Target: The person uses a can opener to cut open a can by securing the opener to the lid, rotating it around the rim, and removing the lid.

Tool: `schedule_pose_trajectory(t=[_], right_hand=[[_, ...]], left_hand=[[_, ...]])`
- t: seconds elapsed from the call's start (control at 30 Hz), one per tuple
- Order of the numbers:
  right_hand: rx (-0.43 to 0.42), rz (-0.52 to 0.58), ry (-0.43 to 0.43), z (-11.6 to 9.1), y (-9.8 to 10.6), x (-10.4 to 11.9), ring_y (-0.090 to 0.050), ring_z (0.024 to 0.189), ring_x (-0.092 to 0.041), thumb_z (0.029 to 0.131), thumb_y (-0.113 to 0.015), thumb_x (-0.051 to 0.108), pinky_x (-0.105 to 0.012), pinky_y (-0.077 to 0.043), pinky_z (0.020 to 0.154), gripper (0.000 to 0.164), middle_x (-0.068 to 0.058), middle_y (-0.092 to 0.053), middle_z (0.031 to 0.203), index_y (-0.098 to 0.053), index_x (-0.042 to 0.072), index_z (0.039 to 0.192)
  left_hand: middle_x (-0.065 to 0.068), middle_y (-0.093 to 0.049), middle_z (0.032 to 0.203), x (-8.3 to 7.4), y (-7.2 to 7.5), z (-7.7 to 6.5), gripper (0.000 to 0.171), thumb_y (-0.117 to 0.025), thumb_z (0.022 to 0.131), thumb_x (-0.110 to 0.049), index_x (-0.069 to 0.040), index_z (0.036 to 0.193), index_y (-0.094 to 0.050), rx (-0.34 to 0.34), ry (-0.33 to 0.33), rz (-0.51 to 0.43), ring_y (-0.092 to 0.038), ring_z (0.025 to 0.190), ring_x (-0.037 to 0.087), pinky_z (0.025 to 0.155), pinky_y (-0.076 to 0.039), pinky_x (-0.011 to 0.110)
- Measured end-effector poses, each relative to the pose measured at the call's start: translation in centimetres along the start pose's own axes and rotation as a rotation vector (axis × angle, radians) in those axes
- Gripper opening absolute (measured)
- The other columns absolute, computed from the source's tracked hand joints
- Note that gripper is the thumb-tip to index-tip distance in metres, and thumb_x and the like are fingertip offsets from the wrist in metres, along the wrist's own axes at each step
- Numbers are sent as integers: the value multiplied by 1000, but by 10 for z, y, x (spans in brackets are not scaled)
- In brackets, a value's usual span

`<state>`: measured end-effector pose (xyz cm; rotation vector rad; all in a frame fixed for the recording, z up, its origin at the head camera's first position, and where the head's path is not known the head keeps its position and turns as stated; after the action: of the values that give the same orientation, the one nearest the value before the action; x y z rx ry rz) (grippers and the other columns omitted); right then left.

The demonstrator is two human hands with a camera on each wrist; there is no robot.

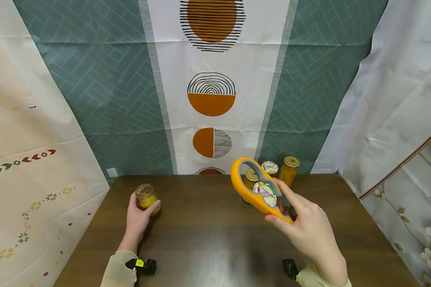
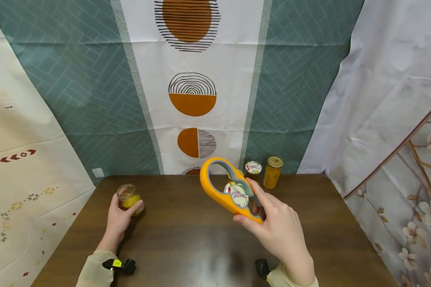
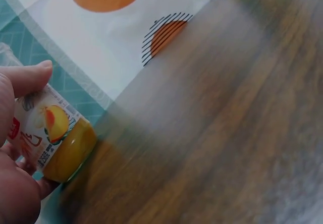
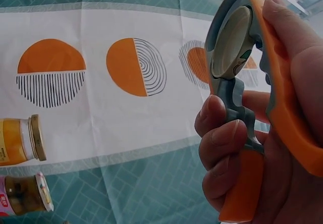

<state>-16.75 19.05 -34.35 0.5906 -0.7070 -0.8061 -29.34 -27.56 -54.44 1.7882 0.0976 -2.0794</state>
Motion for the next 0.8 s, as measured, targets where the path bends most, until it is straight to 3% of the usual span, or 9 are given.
schedule_pose_trajectory(t=[0.13,0.27,0.4,0.67,0.8], right_hand=[[1,-7,0,1,1,0,-46,66,-3,72,-85,45,-30,-42,57,83,14,-49,78,-47,34,145],[5,-15,-7,0,2,-1,-46,66,-3,73,-84,46,-30,-42,57,81,14,-50,78,-48,34,145],[9,-16,-11,-1,2,-1,-46,66,-3,73,-84,46,-30,-42,57,80,14,-50,78,-48,34,144],[15,-24,-6,0,2,-2,-45,64,-4,74,-84,47,-29,-40,56,80,14,-50,79,-48,33,144],[16,-26,-5,0,3,-2,-46,64,-4,74,-83,47,-30,-41,56,80,14,-50,79,-49,33,144]], left_hand=[[2,-48,133,-2,1,0,81,-82,83,-20,-17,148,-33,-22,13,-58,-48,117,17,87,-42,16],[3,-46,134,-7,1,-2,82,-80,84,-13,-14,150,-32,-10,11,-98,-46,120,19,85,-40,11],[4,-44,135,-7,1,-2,83,-78,85,-10,-12,151,-29,2,7,-104,-45,120,22,86,-40,11],[1,-43,135,-3,1,0,85,-78,85,-10,-16,152,-28,-14,2,-103,-45,119,19,89,-40,13],[6,-40,141,-6,0,-1,92,-78,84,-5,-21,155,-23,-9,-25,-136,-44,120,20,88,-41,12]])
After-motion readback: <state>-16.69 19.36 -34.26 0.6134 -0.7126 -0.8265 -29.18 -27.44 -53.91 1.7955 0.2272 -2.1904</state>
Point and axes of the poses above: each hand's wrist, its own z-axis towards the middle knuckle, its own y-axis out of the back of the hand, x = y × z, the point moved 4 cm from there along z, towards the middle knuckle
